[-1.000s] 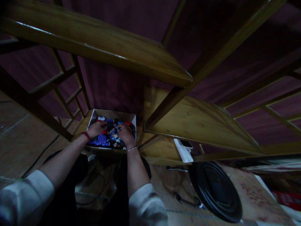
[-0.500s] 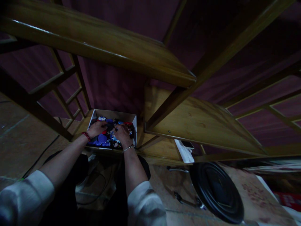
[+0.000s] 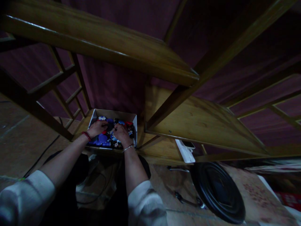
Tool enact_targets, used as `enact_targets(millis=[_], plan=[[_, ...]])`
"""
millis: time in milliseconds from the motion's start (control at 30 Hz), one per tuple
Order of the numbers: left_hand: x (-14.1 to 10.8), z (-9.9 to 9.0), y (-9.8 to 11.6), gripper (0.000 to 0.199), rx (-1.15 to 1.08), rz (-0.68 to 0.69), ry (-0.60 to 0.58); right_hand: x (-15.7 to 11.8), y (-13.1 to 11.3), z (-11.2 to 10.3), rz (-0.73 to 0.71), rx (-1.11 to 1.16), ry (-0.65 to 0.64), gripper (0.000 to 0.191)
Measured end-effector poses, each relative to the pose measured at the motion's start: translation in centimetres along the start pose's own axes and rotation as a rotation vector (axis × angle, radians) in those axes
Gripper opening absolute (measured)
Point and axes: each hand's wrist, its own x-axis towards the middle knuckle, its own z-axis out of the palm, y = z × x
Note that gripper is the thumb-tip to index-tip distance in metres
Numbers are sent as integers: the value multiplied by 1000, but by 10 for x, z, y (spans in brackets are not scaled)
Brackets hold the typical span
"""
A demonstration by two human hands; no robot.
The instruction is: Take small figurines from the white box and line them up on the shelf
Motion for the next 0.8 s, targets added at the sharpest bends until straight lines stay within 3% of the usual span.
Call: enact_targets(millis=[167, 333, 533, 800], plan=[[-1, 1, 0, 30, 5, -8, 7, 0, 0, 0, -14, 50, 3, 28], [1, 1, -2, 30, -9, 0, 17, 1, 3, -3, -51, 62, -83, 9], [1, 1, -3, 29, -9, 8, 15, 1, 10, 0, -1, 162, -11, 23], [1, 1, -2, 31, 1, 5, 17, 4, 18, 5, 29, 212, -28, 26]])
